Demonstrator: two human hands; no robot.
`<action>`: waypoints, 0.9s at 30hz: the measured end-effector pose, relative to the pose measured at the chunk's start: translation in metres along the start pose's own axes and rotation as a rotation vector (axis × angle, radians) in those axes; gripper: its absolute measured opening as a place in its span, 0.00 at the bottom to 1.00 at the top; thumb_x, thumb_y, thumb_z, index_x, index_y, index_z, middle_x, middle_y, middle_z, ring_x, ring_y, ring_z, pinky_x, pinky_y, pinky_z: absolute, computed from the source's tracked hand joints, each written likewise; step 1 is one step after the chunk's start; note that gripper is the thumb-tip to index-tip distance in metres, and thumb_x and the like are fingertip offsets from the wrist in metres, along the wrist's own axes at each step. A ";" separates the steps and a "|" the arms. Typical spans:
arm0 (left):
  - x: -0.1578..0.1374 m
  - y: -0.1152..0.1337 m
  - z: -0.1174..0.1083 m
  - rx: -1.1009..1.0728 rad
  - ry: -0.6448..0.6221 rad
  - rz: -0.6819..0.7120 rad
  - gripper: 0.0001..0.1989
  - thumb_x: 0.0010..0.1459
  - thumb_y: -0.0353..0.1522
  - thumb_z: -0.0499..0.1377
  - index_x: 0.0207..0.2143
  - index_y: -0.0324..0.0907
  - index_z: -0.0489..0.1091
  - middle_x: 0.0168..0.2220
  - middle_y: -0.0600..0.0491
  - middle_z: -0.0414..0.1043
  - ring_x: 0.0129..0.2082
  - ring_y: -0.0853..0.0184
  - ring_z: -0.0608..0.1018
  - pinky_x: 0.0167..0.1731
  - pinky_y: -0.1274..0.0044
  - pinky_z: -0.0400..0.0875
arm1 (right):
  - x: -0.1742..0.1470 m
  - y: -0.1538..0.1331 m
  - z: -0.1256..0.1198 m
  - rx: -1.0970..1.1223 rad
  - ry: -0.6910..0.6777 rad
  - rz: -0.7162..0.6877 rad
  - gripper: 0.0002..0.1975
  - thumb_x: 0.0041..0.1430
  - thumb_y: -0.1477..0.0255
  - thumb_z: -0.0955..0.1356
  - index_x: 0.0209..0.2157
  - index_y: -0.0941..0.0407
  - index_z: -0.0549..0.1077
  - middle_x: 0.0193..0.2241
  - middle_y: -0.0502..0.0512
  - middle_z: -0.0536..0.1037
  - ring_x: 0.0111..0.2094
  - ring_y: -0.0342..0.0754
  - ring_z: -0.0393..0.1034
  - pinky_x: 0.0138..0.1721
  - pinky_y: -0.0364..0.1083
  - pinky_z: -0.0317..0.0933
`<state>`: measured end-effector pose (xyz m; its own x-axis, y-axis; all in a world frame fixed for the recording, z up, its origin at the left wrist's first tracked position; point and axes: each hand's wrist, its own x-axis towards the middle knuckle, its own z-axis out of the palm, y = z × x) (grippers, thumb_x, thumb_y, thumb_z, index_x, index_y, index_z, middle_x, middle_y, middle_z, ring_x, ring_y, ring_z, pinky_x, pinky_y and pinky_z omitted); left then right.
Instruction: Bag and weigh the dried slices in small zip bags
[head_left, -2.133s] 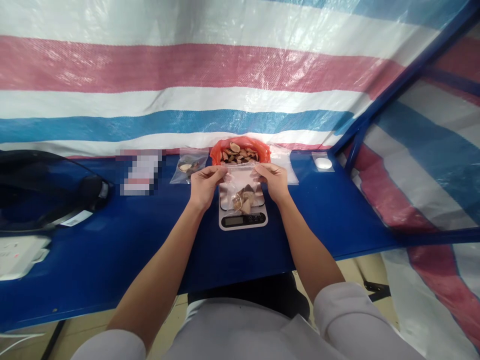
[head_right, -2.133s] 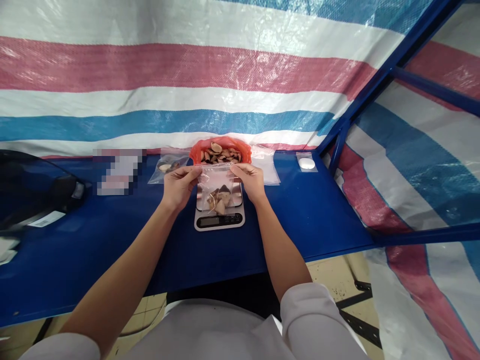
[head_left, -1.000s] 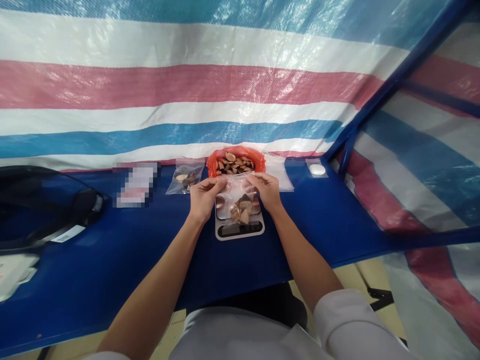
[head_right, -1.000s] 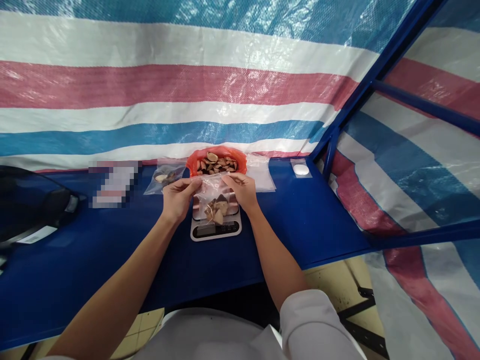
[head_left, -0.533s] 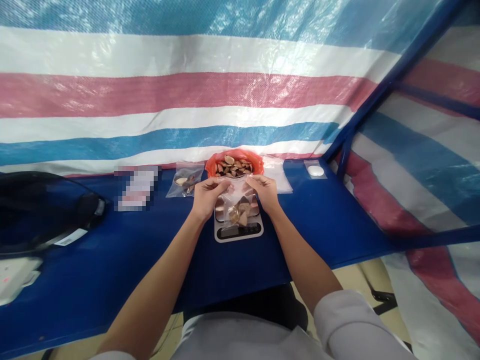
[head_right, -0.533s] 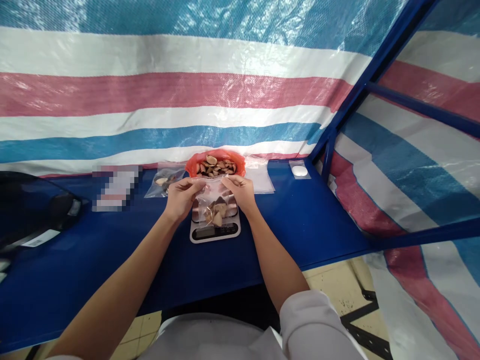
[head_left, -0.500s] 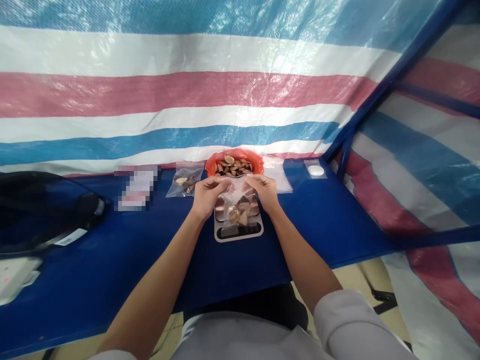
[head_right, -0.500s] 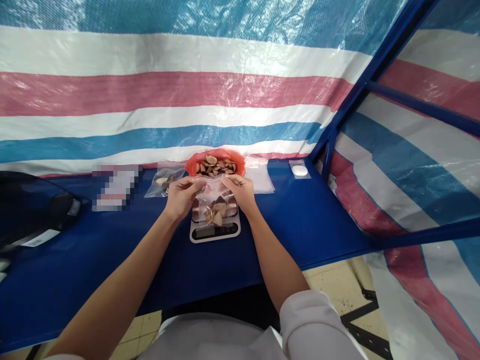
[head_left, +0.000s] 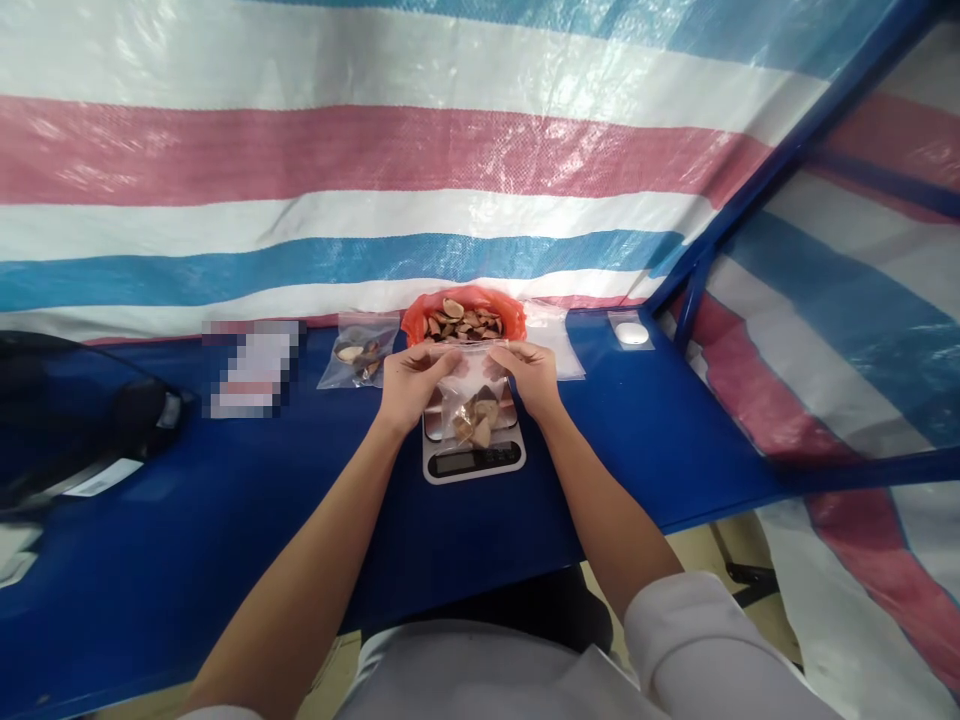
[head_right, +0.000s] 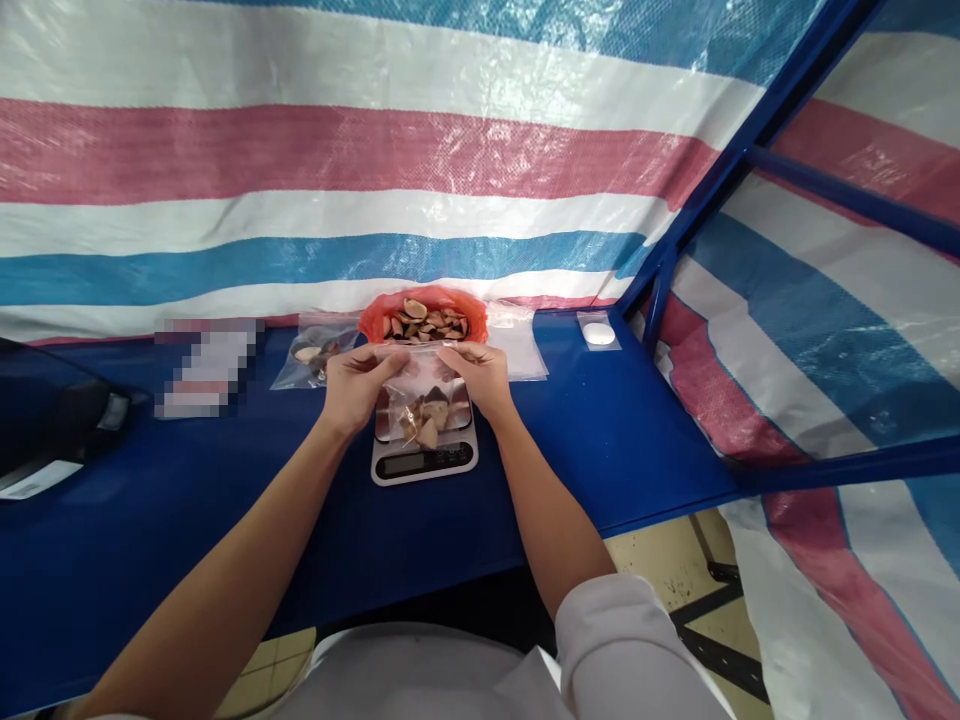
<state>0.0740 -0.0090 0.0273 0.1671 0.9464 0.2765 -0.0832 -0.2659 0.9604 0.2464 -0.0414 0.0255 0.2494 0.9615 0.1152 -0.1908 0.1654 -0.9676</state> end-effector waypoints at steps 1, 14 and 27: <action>0.000 0.001 0.000 0.000 0.009 0.006 0.12 0.49 0.41 0.71 0.25 0.40 0.80 0.26 0.52 0.80 0.26 0.68 0.77 0.31 0.78 0.72 | 0.000 0.000 0.000 -0.015 -0.007 0.007 0.18 0.41 0.55 0.77 0.23 0.56 0.78 0.20 0.51 0.79 0.21 0.45 0.74 0.26 0.45 0.70; -0.005 0.009 0.000 0.009 0.033 -0.054 0.15 0.44 0.43 0.71 0.25 0.40 0.80 0.25 0.51 0.79 0.25 0.66 0.77 0.30 0.74 0.74 | -0.006 0.004 0.003 -0.090 -0.023 0.007 0.17 0.45 0.56 0.76 0.29 0.55 0.79 0.22 0.51 0.80 0.22 0.46 0.74 0.23 0.43 0.68; -0.004 0.010 0.000 0.083 -0.036 -0.001 0.12 0.48 0.41 0.69 0.23 0.41 0.80 0.25 0.51 0.80 0.26 0.65 0.78 0.30 0.75 0.74 | -0.006 0.002 -0.001 -0.098 -0.089 -0.064 0.14 0.48 0.58 0.75 0.27 0.54 0.79 0.24 0.51 0.82 0.26 0.47 0.76 0.31 0.46 0.71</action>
<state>0.0724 -0.0152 0.0354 0.2024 0.9398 0.2753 -0.0019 -0.2808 0.9598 0.2460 -0.0467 0.0225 0.1718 0.9662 0.1924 -0.0827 0.2087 -0.9745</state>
